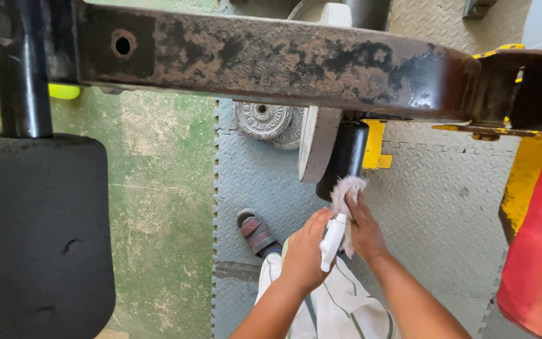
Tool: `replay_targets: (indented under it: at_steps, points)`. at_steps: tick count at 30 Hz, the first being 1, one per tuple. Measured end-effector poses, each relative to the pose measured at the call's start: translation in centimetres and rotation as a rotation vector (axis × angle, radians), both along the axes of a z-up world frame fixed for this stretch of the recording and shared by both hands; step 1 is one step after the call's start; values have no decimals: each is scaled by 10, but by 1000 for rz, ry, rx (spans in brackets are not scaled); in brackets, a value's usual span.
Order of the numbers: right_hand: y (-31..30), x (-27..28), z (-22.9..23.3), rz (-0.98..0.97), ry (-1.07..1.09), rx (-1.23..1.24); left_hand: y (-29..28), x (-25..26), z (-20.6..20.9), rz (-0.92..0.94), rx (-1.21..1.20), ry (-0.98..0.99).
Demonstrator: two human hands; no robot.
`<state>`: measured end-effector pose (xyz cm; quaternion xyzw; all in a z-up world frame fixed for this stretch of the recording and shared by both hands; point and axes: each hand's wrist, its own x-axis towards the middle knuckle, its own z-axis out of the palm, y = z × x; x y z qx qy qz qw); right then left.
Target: Cleaning and wiping down various gym machines and surfaces with a spray bottle and cloth.
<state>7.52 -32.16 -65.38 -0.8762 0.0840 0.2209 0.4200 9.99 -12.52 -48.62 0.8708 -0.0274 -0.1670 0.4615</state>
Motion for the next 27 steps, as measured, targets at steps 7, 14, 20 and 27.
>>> replay_targets:
  at_steps: [7,14,20,27]
  points:
    - [-3,59,49,-197,-154,19,2,8,8,34,21,34]
    - [31,127,40,273,-442,-285,8,4,16,61,2,67]
    - [29,49,25,464,-303,-360,21,-4,18,114,-11,14]
    - [22,0,66,-329,103,259,34,10,58,197,25,-47]
